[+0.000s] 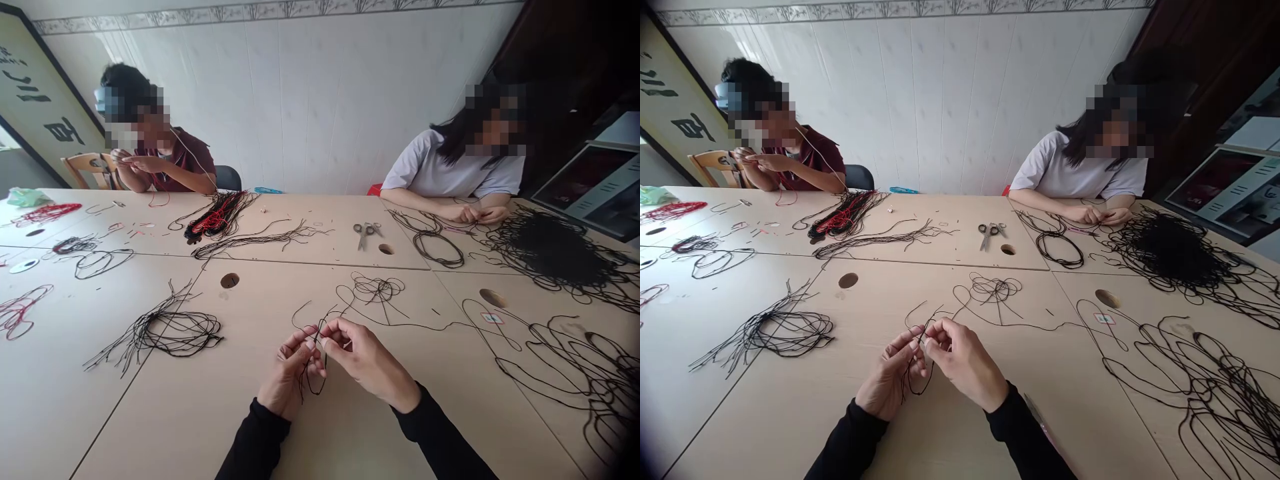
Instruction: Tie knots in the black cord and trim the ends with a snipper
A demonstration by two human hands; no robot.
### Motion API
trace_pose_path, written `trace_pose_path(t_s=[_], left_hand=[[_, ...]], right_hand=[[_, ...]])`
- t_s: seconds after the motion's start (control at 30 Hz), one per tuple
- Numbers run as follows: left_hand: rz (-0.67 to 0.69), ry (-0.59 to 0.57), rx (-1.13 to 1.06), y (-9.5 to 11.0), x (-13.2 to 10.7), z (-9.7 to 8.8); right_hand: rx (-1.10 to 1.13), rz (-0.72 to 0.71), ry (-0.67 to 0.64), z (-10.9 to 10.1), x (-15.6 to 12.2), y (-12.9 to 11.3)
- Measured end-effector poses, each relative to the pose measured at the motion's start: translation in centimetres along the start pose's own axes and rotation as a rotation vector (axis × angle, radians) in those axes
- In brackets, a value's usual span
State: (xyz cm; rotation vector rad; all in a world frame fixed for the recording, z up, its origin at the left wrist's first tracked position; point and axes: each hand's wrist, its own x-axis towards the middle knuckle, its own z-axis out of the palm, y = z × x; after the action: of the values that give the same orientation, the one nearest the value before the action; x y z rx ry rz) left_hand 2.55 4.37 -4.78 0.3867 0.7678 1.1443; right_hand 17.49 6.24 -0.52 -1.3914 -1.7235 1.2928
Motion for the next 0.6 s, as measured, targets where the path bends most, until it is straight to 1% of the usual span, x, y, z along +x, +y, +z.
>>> trace_pose_path(t_s=[0.13,0.27,0.4,0.5,0.6], left_hand=[[0.006,-0.012,0.042,-0.12,-0.09,0.11],[0.010,-0.002,0.064,-0.06,-0.08,0.06],[0.056,-0.011,0.093,-0.07,-0.08,-0.02],[0.078,0.003,0.087,-0.08,-0.17,0.04],[0.103,0.020,0.122,-0.03,-0.28,0.17]], right_hand=[[0.067,-0.004,-0.007,0.08,0.08,0.10],[0.127,0.022,-0.033,0.04,-0.06,-0.32],[0.169,-0.022,-0.050,-0.09,-0.27,-0.72],[0.138,-0.016,-0.062,-0.14,-0.32,-0.79],[0.054,0.048,-0.006,-0.19,-0.27,-0.78]])
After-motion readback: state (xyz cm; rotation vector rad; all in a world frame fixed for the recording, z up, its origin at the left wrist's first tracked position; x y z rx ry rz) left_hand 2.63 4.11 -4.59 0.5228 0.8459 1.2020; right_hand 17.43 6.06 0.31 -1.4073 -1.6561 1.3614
